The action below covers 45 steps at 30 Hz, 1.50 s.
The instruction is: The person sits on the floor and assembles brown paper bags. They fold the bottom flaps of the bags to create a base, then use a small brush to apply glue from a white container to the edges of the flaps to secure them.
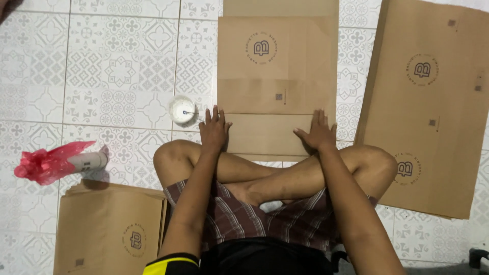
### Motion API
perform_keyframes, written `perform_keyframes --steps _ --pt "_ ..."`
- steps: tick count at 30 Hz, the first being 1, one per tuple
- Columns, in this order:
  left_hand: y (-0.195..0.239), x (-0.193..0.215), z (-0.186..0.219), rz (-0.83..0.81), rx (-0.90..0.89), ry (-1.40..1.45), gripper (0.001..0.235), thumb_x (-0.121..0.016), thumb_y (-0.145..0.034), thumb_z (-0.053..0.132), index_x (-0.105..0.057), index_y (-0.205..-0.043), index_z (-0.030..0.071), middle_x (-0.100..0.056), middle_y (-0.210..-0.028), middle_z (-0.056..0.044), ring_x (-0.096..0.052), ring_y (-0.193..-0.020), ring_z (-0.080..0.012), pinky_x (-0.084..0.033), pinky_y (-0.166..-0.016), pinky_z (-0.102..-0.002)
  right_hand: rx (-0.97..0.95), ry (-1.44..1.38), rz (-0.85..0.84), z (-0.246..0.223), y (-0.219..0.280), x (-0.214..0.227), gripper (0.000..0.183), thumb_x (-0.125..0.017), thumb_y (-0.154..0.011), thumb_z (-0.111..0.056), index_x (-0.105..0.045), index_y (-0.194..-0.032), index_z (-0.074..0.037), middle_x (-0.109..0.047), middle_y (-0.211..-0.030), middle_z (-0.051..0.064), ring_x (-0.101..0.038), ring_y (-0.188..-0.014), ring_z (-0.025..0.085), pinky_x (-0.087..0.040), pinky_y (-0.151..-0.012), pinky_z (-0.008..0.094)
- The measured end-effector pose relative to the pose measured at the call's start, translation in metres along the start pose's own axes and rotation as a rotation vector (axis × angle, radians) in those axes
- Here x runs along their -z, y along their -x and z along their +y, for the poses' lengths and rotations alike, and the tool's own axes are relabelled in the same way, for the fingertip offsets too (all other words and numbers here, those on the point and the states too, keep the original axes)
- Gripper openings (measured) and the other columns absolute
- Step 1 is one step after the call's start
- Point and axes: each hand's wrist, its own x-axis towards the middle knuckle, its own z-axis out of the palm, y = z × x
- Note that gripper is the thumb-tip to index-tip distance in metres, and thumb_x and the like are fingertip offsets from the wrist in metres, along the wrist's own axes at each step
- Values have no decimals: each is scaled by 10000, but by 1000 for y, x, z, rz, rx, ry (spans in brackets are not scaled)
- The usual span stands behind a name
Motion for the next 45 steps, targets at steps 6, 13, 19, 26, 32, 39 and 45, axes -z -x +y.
perform_keyframes --steps 6,13,19,26,32,39,45 --pt "-1 -6 -5 62 -15 106 610 -474 -1066 473 -444 -1551 104 -354 -1653 -115 -265 -1533 -358 -416 -1109 -568 -77 -149 82 17 -11 -6 1036 -427 -961 -757 -124 -1666 -62 -93 -1740 131 -138 -1598 323 -34 -1234 677" --pt "-27 -51 -32 146 35 457 408 -542 -1073 369 -627 -1387 122 -611 -1404 -77 -468 -1415 -281 -448 -1104 -494 -93 -204 332 42 -29 -25 728 -584 -1005 -569 -579 -1422 28 -520 -1492 243 -520 -1364 416 -409 -1044 638" --pt "-26 -57 -37 144 139 689 493 -746 -937 288 -630 -1387 121 -706 -1111 -123 -668 -1120 -294 -544 -975 -449 -272 -385 395 51 -33 -29 653 -769 -916 -418 -539 -1382 -21 -561 -1209 196 -620 -1155 442 -516 -899 574" --pt "-33 -68 -44 40 178 698 526 -791 -876 168 -635 -1372 93 -648 -1058 -125 -671 -1106 -310 -546 -991 -449 -292 -431 400 38 -10 -12 638 -795 -914 -278 -536 -1428 -2 -512 -1278 233 -549 -1225 482 -477 -986 600" --pt "-16 -38 -31 65 151 763 566 -798 -871 150 -605 -1400 92 -643 -1109 -148 -663 -1136 -335 -534 -1002 -472 -293 -531 541 49 -22 -23 571 -813 -917 -298 -548 -1344 -27 -521 -1247 215 -555 -1214 459 -482 -1004 555" --pt "-6 -11 -19 136 -54 969 779 -702 -944 41 -308 -1612 109 -481 -1484 -275 -475 -1388 -451 -371 -1193 -573 -294 -1381 532 26 8 -5 435 -627 -1019 -94 -462 -1364 115 -556 -1141 367 -722 -877 507 -668 -724 469" --pt "-10 -17 -7 -4 -7 1020 466 -651 -1021 170 -554 -1477 187 -646 -1349 -154 -579 -1319 -320 -457 -1132 -479 -321 -1644 640 68 -56 -44 439 -596 -1052 -133 -389 -1376 77 -530 -1159 351 -703 -929 565 -660 -789 544"
